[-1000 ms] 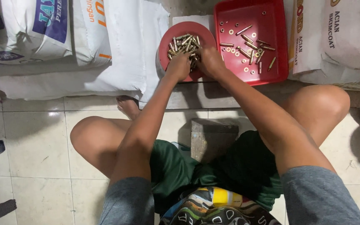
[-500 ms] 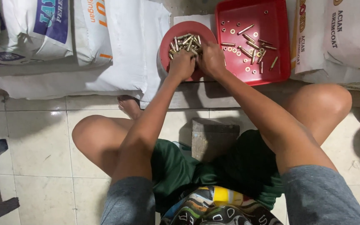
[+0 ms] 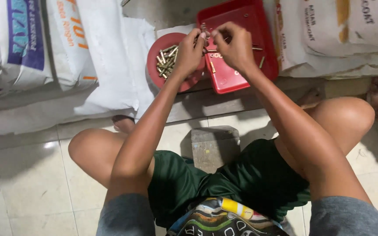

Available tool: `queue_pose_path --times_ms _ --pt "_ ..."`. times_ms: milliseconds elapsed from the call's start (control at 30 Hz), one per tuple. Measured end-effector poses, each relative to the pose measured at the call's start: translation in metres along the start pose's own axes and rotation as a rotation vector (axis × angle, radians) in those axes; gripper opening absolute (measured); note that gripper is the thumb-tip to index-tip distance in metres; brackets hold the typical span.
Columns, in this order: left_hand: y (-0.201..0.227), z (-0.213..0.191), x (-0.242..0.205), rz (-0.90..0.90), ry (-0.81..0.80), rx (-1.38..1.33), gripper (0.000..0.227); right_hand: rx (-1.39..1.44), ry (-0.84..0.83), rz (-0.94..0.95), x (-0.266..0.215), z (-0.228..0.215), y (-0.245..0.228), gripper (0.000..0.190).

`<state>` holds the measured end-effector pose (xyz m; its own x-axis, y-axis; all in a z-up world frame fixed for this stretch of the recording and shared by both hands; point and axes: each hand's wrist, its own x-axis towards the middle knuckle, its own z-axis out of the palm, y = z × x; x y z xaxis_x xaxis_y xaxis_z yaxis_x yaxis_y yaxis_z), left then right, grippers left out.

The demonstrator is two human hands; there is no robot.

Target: A person sitting on the floor is manually assembling metal bolts by sliding washers onto them, picking components from a red bowl and tray.

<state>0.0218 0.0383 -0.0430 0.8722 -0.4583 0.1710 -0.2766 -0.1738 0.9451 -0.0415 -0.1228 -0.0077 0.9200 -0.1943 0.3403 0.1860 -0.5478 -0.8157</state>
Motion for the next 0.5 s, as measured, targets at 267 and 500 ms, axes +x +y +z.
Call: queue_pose_path --times_ms 267,500 --pt "0.072 0.021 0.001 0.326 -0.21 0.209 0.019 0.231 -0.116 0.368 -0.005 -0.081 -0.021 0.013" --pt "0.087 0.034 0.001 0.285 -0.308 0.268 0.022 0.52 -0.103 0.511 -0.017 -0.105 -0.015 0.005"
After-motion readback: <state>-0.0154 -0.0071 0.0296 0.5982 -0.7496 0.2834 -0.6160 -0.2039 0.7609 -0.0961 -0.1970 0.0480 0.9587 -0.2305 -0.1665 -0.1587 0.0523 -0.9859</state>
